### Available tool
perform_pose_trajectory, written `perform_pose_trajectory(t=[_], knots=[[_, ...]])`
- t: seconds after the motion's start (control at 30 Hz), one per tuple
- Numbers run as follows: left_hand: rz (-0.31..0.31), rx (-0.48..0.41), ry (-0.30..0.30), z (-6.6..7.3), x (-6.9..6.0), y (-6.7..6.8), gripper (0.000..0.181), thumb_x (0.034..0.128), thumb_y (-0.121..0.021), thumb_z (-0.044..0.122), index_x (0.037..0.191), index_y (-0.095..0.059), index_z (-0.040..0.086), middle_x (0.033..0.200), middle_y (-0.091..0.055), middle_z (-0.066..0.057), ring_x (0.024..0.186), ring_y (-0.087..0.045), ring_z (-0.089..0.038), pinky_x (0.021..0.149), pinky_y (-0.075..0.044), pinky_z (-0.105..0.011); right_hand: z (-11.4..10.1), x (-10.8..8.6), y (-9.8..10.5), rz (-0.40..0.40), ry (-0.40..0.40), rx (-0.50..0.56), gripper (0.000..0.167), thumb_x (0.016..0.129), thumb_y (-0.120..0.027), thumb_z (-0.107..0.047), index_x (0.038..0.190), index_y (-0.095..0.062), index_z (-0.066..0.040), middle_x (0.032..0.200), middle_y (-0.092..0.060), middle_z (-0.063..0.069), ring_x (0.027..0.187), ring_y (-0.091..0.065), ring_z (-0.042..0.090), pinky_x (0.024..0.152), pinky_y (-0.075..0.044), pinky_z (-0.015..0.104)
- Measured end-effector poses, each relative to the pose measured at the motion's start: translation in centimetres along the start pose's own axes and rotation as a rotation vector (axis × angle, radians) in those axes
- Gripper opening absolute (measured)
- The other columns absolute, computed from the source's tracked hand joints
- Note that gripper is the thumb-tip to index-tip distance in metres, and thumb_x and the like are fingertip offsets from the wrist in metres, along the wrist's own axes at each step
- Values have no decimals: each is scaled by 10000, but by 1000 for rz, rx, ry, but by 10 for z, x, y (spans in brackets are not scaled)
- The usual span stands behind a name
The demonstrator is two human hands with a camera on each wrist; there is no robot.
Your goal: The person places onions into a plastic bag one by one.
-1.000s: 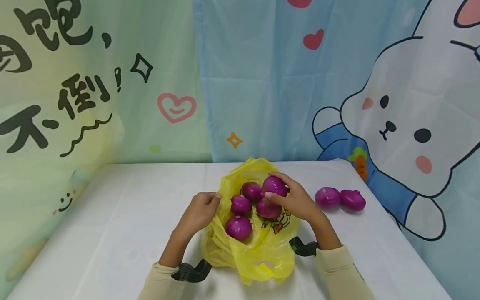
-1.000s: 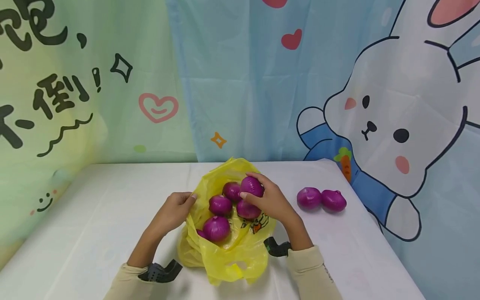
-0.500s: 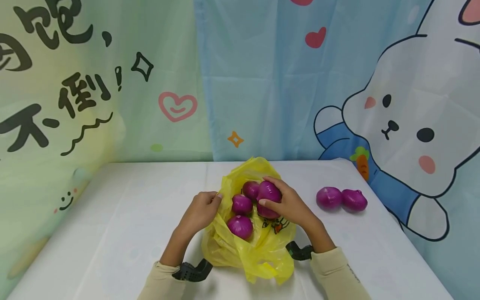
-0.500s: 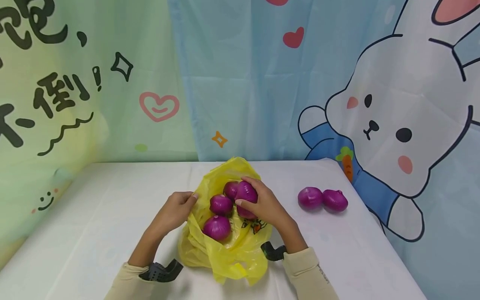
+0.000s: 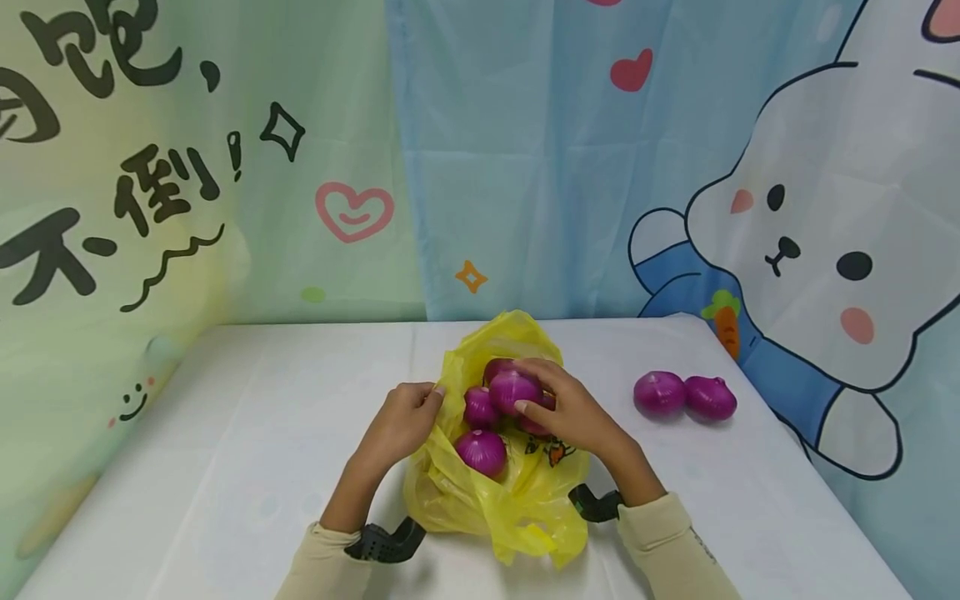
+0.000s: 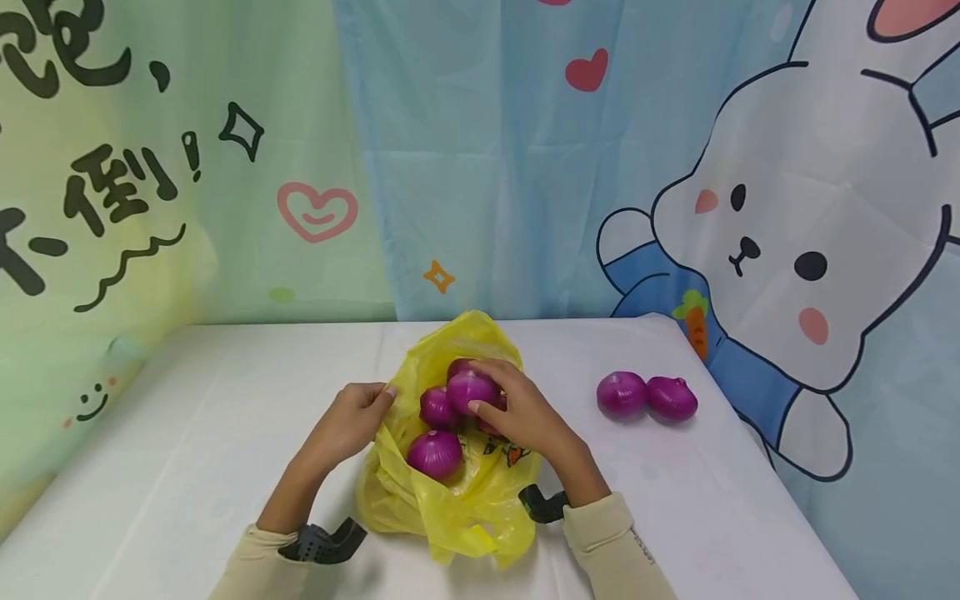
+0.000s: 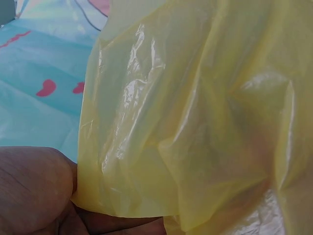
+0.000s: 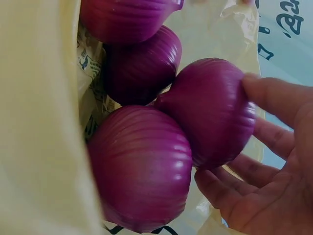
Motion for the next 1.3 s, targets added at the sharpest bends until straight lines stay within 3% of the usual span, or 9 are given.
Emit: perform_pose_trajectory(t=[0.2,0.33,0.57,0.67,0.9,1.2,1.3], knots=[[2,-4,4,1,0,2,425,1040,-453,192,625,-405,111,528,-319,15,454,-303,-115,436,-267,-243,0,1,2,7,-12,-24,571,913,-702,-223,1423,-473,-107,1426,-441,88,1241,-488,339,912,-475,498],[4,5,1,2,0,2,427,1040,-451,191,624,-397,111,529,-310,15,454,-292,-115,439,-260,-242,-1,-1,12,52,-11,-34,550,919,-694,-241,1404,-483,-89,1414,-456,113,1233,-490,366,948,-441,524],[3,-1,-12,2,-1,3,440,1041,-453,197,616,-380,111,521,-288,22,446,-262,-115,439,-246,-245,4,-9,47,219,46,4,454,933,-660,-94,1358,-522,-15,1350,-512,160,1251,-484,342,994,-397,490],[4,1,-18,1,-1,3,443,1040,-456,204,615,-373,113,521,-280,24,447,-254,-114,441,-241,-246,11,-15,65,306,36,-33,444,912,-683,-72,1331,-547,-10,1328,-531,158,1238,-497,329,978,-409,484],[9,-9,-24,2,0,2,441,1039,-459,204,616,-374,113,526,-283,23,450,-264,-113,442,-245,-244,43,-31,103,454,-107,-112,515,878,-745,-173,1339,-555,-45,1347,-517,149,1269,-466,329,1006,-390,462],[9,1,-23,3,0,4,435,1042,-454,204,623,-385,111,525,-294,17,447,-270,-117,442,-253,-246,89,-56,128,446,-356,-184,669,897,-701,-381,1443,-446,-92,1481,-359,209,1323,-364,455,979,-378,569],[11,-7,-20,3,-1,4,434,1043,-454,207,625,-386,111,526,-293,16,447,-268,-119,442,-253,-248,100,-64,134,451,-394,-192,692,901,-687,-405,1460,-422,-95,1515,-302,210,1338,-323,475,961,-379,602]])
Point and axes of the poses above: each hand's wrist, its own x-axis towards the middle knuckle, its own y-axis out of the back of the hand, z = x × y, the point moved 9 cm from there along x, towards the middle knuckle
